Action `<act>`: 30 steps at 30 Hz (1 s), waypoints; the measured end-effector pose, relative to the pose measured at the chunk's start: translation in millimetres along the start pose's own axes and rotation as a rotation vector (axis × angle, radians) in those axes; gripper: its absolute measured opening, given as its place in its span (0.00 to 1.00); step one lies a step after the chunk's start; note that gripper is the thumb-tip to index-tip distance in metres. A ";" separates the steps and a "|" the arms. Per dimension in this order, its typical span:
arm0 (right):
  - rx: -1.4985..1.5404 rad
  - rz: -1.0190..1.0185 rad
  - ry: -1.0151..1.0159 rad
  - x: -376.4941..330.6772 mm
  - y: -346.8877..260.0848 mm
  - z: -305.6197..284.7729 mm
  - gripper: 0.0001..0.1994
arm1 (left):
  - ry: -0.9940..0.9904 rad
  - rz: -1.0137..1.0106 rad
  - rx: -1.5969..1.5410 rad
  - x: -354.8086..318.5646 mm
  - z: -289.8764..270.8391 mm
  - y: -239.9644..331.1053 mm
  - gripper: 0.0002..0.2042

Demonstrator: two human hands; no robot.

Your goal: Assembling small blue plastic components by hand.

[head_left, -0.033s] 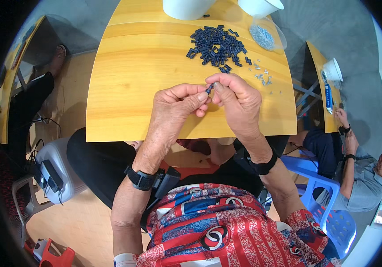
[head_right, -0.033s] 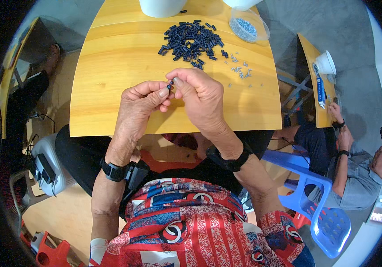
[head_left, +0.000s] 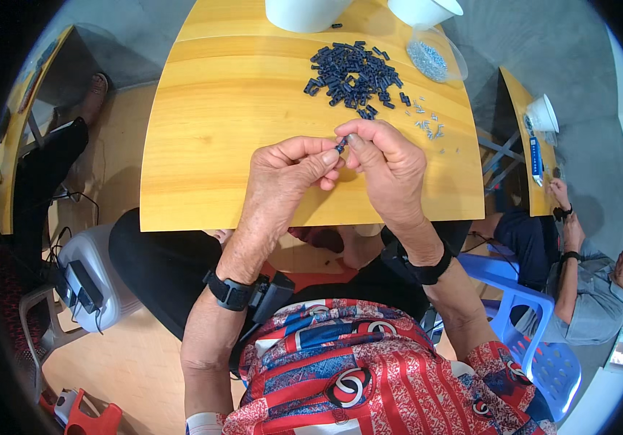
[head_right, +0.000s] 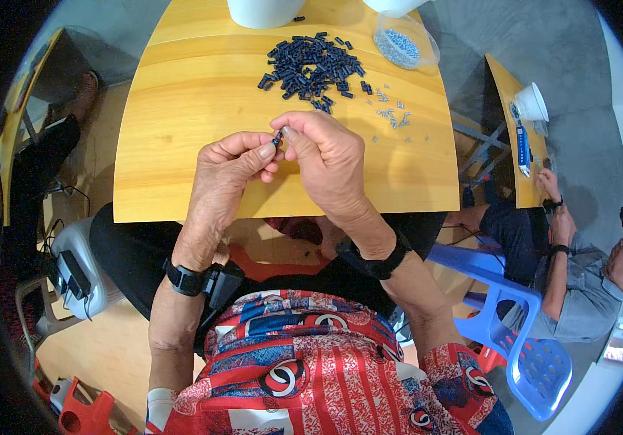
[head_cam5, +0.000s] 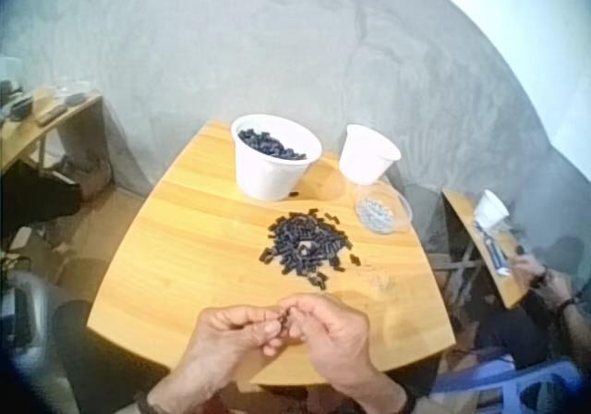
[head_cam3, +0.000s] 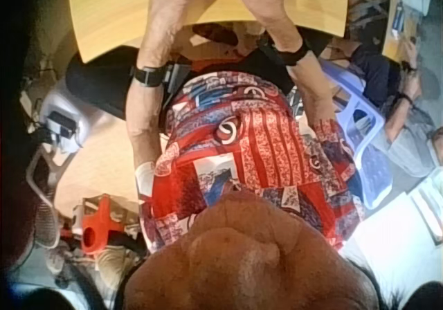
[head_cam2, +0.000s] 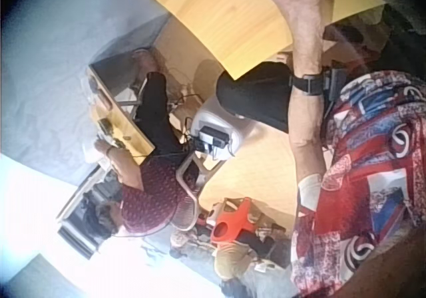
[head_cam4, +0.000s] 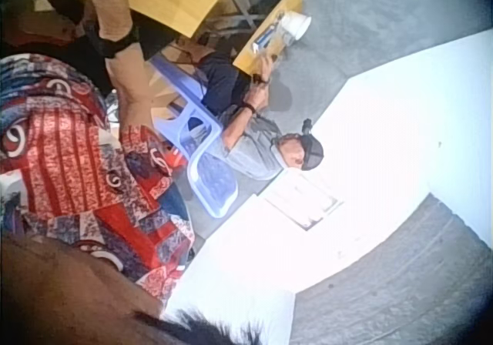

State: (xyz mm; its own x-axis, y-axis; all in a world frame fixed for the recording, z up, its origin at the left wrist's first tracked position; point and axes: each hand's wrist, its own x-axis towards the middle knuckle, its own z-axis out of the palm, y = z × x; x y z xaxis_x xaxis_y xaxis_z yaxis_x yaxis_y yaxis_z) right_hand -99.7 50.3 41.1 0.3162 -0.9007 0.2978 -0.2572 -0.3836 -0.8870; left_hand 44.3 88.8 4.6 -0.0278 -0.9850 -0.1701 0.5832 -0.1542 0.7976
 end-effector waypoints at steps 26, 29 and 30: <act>-0.174 -0.147 0.185 -4.1 22.0 21.9 0.03 | 0.191 0.111 0.024 -1.3 16.1 -7.3 0.05; -0.213 -0.172 0.203 -3.9 24.2 23.9 0.03 | 0.206 0.129 0.018 -0.9 17.9 -8.3 0.05; -0.199 -0.194 0.209 -5.0 25.6 25.0 0.03 | 0.214 0.134 0.025 -0.9 18.1 -9.3 0.05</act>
State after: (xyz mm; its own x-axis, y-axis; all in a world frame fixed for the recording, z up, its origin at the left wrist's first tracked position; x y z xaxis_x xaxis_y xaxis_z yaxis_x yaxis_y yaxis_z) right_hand -85.1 50.0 8.0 0.1879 -0.8217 0.5380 -0.3899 -0.5652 -0.7270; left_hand 24.1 89.7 7.8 0.2227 -0.9584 -0.1788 0.5499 -0.0279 0.8348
